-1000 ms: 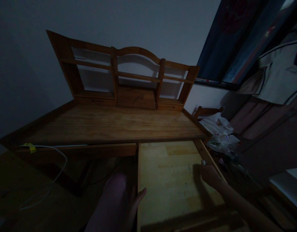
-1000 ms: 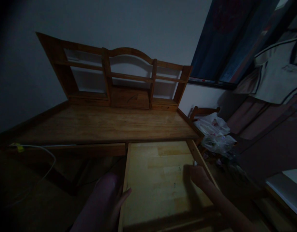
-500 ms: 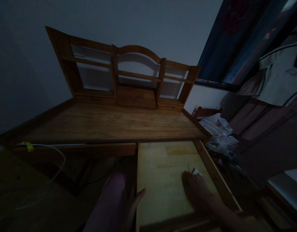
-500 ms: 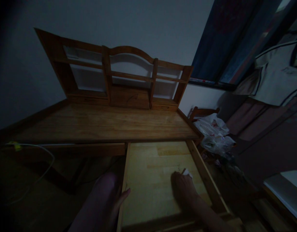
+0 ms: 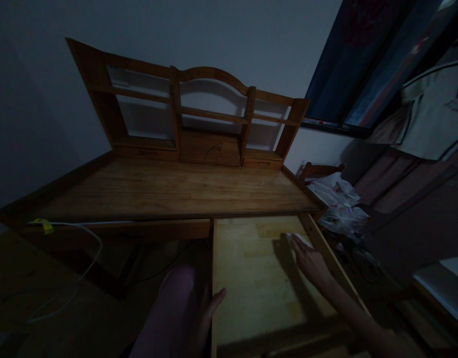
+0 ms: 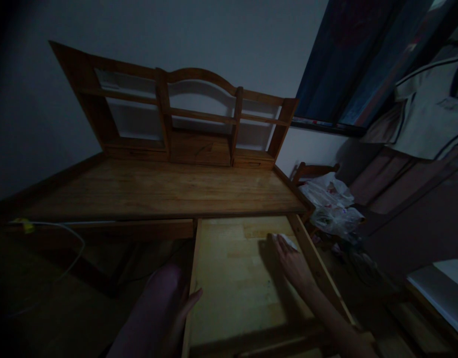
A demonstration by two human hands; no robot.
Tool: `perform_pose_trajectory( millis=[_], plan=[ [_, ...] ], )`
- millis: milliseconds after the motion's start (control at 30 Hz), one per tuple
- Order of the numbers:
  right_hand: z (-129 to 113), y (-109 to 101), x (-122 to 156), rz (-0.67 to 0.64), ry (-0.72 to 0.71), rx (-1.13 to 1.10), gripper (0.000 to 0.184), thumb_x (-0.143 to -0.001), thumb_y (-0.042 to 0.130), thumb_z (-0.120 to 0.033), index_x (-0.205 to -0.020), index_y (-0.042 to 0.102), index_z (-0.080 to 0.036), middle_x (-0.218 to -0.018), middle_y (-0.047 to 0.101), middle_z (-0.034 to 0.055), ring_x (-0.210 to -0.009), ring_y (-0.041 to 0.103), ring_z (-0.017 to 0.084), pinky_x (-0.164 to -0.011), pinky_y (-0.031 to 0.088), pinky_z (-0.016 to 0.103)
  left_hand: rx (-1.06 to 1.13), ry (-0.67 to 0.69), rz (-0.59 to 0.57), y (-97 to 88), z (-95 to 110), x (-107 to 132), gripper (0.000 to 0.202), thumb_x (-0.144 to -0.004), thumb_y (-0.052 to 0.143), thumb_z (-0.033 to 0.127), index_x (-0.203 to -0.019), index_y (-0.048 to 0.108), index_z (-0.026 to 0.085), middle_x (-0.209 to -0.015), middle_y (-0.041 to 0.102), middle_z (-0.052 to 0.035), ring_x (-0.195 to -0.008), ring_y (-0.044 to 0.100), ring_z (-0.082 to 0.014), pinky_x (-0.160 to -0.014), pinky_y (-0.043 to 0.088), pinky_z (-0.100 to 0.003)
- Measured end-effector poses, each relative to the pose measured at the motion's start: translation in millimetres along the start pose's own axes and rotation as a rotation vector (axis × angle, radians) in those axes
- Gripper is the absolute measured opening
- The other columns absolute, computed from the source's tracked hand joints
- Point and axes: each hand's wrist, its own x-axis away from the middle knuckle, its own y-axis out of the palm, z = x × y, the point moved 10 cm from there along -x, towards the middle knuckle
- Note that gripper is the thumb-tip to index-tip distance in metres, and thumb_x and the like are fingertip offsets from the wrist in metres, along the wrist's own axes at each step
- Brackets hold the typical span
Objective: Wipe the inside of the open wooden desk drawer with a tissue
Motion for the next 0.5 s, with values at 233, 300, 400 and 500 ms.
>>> perform_pose_trajectory(
  millis=[233, 300, 400, 500],
  plan=[
    [52, 65, 42, -0.202, 0.219, 0.050, 0.075, -0.076, 0.039, 0.008, -0.149, 0.045, -0.011, -0.148, 0.053, 0.0265, -0.115, 0.070, 0.030, -0.075, 0.064, 0.031, 0.068, -0.017, -0.061, 4.6, -6, -2, 0.057, -0.082, 0.071, 0.039, -0.136, 0.059, 0.024, -0.112, 0.078, -0.0126, -0.111, 0.072, -0.0377, -0.096, 0.058, -0.048],
    [52, 73, 51, -0.158, 0.214, 0.026, 0.077, -0.076, 0.039, 0.007, -0.151, 0.040, -0.010, -0.146, 0.054, 0.0270, -0.127, 0.063, 0.031, -0.088, 0.062, 0.036, 0.064, -0.025, -0.054, 4.4, -5, -1, 0.059, -0.084, 0.068, 0.038, -0.140, 0.056, 0.024, -0.112, 0.077, -0.0129, -0.113, 0.071, -0.0368, -0.097, 0.057, -0.047],
    [52, 79, 57, -0.073, 0.220, 0.008, 0.084, -0.075, 0.041, 0.006, -0.157, 0.027, -0.006, -0.146, 0.052, 0.0305, -0.141, 0.048, 0.035, -0.103, 0.054, 0.044, 0.059, -0.022, -0.050, 7.0, 1, 3, 0.076, -0.089, 0.064, 0.031, -0.157, 0.033, 0.023, -0.113, 0.077, -0.0142, -0.112, 0.073, -0.0342, -0.095, 0.059, -0.046],
    [57, 85, 56, -0.074, 0.269, -0.036, 0.086, -0.075, 0.043, 0.004, -0.158, 0.023, -0.003, -0.145, 0.051, 0.0325, -0.141, 0.048, 0.038, -0.106, 0.052, 0.049, 0.027, 0.002, -0.035, 9.1, 10, 8, 0.101, -0.088, 0.065, 0.023, -0.164, -0.002, 0.025, -0.112, 0.078, -0.0128, -0.110, 0.074, -0.0322, -0.092, 0.060, -0.045]
  ],
)
